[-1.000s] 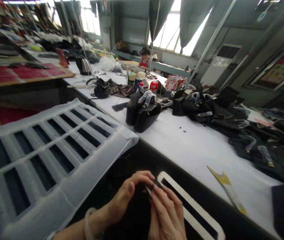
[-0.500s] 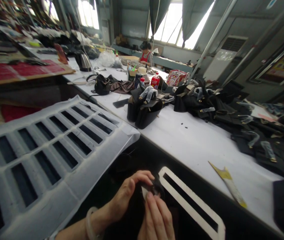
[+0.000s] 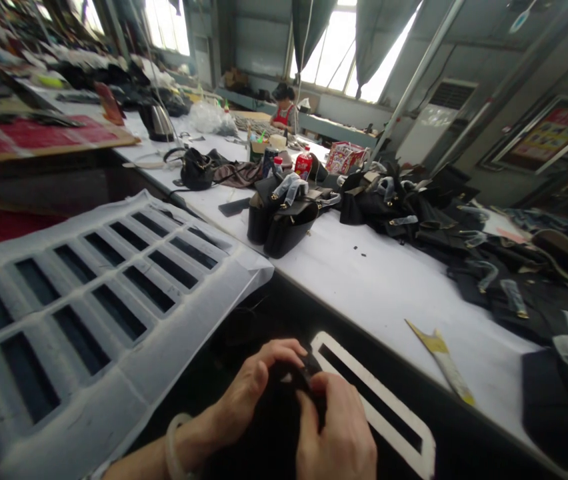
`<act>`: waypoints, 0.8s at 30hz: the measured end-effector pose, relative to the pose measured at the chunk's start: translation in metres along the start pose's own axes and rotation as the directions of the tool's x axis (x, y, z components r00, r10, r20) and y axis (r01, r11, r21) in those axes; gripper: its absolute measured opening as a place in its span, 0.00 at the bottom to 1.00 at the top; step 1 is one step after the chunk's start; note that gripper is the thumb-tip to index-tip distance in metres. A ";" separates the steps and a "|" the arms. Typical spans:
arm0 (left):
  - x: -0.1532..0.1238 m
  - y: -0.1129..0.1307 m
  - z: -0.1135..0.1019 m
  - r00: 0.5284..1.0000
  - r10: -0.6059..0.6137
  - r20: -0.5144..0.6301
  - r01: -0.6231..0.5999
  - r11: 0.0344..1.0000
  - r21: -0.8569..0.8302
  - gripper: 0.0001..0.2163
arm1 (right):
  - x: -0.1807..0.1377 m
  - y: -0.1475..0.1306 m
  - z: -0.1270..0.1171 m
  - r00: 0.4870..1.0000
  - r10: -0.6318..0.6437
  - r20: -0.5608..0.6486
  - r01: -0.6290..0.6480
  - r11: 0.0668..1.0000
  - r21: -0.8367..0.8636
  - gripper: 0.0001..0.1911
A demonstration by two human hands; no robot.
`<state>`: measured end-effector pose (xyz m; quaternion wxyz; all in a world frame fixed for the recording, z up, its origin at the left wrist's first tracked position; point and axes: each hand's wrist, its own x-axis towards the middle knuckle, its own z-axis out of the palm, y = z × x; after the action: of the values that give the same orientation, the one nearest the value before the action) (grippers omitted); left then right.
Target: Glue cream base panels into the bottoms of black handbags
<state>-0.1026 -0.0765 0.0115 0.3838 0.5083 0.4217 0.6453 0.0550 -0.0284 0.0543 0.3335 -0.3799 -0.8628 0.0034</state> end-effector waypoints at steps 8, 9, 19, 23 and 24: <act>0.002 0.001 0.001 1.000 -0.003 -0.005 0.004 1.000 0.027 0.28 | -0.011 -0.007 0.011 0.998 0.060 -0.003 -0.059 0.994 0.092 0.07; 0.001 0.000 0.002 1.000 -0.008 -0.006 0.008 1.000 0.014 0.28 | -0.014 -0.012 0.014 0.997 0.035 -0.066 -0.027 0.994 0.111 0.07; -0.008 -0.002 0.007 1.000 -0.009 0.002 0.009 0.999 -0.036 0.27 | -0.023 -0.014 0.023 0.829 -0.403 -0.388 0.398 0.912 -0.096 0.10; -0.008 -0.003 0.008 1.000 -0.009 -0.002 0.009 0.999 -0.034 0.28 | -0.025 -0.012 0.023 0.806 -0.454 -0.379 0.456 0.886 -0.090 0.09; -0.007 -0.003 0.008 1.000 -0.010 0.000 0.010 0.999 -0.036 0.28 | -0.025 -0.013 0.022 0.819 -0.415 -0.395 0.427 0.902 -0.062 0.09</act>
<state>-0.0931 -0.0805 0.0075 0.3962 0.4993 0.4128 0.6506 0.0463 -0.0487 0.0257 0.5002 -0.1674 -0.8387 -0.1353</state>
